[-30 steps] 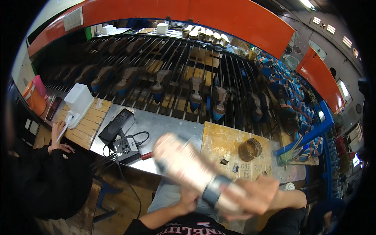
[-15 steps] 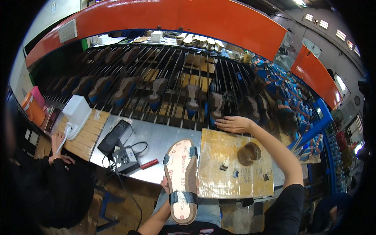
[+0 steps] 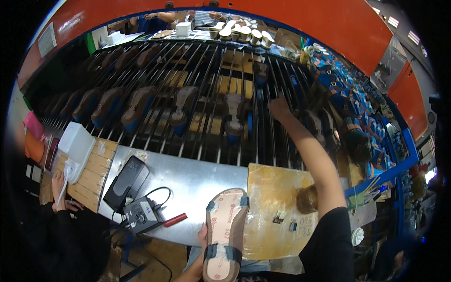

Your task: The person applies lipstick to their lips using a small mirror while seated at a workstation in a shoe factory. They open the lipstick, apply it, and close it again.

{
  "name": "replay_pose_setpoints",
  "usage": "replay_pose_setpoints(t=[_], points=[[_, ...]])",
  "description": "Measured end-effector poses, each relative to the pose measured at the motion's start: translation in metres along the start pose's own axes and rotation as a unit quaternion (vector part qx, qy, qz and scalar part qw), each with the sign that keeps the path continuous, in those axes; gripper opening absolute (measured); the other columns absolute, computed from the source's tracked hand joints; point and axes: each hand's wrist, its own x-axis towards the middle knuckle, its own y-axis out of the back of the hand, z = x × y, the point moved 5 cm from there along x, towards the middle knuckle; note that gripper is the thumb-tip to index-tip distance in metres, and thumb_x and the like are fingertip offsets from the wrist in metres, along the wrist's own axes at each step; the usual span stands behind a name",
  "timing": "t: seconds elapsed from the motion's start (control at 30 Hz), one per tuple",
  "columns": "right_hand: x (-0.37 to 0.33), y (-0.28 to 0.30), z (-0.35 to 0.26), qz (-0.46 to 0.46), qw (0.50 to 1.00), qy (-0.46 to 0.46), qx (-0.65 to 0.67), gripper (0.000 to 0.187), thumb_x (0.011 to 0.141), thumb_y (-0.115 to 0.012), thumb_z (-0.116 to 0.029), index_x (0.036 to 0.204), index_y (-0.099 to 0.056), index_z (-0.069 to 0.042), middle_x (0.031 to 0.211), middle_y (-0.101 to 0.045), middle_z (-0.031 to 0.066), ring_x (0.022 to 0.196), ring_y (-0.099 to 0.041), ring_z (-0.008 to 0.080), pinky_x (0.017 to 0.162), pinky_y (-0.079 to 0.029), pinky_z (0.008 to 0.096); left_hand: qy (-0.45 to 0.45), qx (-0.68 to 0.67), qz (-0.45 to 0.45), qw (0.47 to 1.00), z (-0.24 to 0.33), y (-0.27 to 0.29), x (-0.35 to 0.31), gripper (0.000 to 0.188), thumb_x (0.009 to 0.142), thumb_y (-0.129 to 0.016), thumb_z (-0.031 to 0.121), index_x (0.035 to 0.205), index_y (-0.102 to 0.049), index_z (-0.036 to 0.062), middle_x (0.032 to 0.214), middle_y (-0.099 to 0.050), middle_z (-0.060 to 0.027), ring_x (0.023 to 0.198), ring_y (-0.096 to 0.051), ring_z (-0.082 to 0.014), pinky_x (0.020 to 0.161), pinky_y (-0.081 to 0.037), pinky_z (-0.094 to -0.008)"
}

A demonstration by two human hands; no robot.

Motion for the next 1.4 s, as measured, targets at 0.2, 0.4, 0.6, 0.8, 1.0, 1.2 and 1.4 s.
replay_pose_setpoints(t=[0.2,0.4,0.6,0.8,1.0,1.2,1.4], points=[[-0.145,0.133,-0.053,0.258,0.953,0.132,0.093,0.021,0.089,-0.061,-0.025,0.076,-0.065,-0.010,0.077,-0.060,0.0050,0.080,-0.064,0.0225,0.093,-0.042,0.0427,-0.030,-0.048,0.022,0.998,0.006,-0.015,0.010,0.111,0.074,-0.028,0.092,0.145,-0.036,0.0067,0.097,-0.061,-0.0287,0.072,-0.064,-0.0390,0.059,-0.052,-0.0432],[-0.324,0.190,-0.067,0.206,0.949,0.116,0.207,0.021,0.084,-0.067,-0.024,0.082,-0.066,-0.003,0.109,-0.064,0.0119,0.122,-0.051,0.0281,0.098,-0.041,0.0423,-0.003,-0.025,-0.050,0.998,0.012,-0.032,0.009,0.107,0.078,-0.027,0.089,0.144,-0.038,0.0064,0.102,-0.062,-0.0270,0.071,-0.065,-0.0385,0.060,-0.053,-0.0446],[-0.368,0.160,-0.098,0.165,0.935,0.053,0.310,0.023,0.086,-0.068,-0.022,0.097,-0.063,-0.002,0.140,-0.049,0.0163,0.141,-0.033,0.0330,0.106,-0.035,0.0454,-0.037,0.079,-0.043,0.995,0.018,-0.032,0.012,0.101,0.081,-0.032,0.085,0.140,-0.044,0.0038,0.115,-0.060,-0.0230,0.075,-0.065,-0.0350,0.064,-0.054,-0.0454],[-0.375,0.155,-0.076,0.212,0.850,-0.006,0.482,0.017,0.081,-0.074,-0.016,0.085,-0.063,-0.004,0.130,-0.060,0.0140,0.133,-0.044,0.0356,0.105,-0.036,0.0434,-0.034,0.043,-0.018,0.998,0.018,-0.026,0.018,0.100,0.081,-0.033,0.085,0.137,-0.046,0.0028,0.103,-0.064,-0.0235,0.072,-0.067,-0.0359,0.060,-0.055,-0.0451],[-0.385,0.126,0.008,0.239,0.883,-0.129,0.383,0.013,0.077,-0.076,-0.013,0.081,-0.070,-0.002,0.123,-0.065,0.0127,0.127,-0.051,0.0353,0.103,-0.040,0.0440,-0.069,0.087,-0.011,0.994,0.021,-0.023,0.024,0.103,0.083,-0.026,0.084,0.135,-0.046,-0.0021,0.099,-0.065,-0.0251,0.066,-0.068,-0.0348,0.056,-0.057,-0.0450],[-0.389,0.085,-0.002,0.158,0.910,-0.141,0.358,0.011,0.082,-0.071,-0.016,0.080,-0.071,-0.005,0.125,-0.064,0.0094,0.129,-0.049,0.0311,0.097,-0.038,0.0439,-0.059,0.103,-0.126,0.985,0.017,-0.043,0.014,0.086,0.092,-0.029,0.072,0.140,-0.043,0.0029,0.125,-0.058,-0.0156,0.104,-0.062,-0.0254,0.090,-0.050,-0.0379],[-0.418,0.098,0.014,0.288,0.856,-0.173,0.392,0.012,0.083,-0.070,-0.012,0.084,-0.065,-0.001,0.122,-0.064,0.0168,0.119,-0.056,0.0352,0.098,-0.041,0.0405,-0.126,0.221,0.025,0.967,0.014,-0.049,-0.008,0.087,0.093,-0.027,0.072,0.146,-0.035,0.0039,0.137,-0.051,-0.0153,0.123,-0.054,-0.0230,0.104,-0.044,-0.0360]])
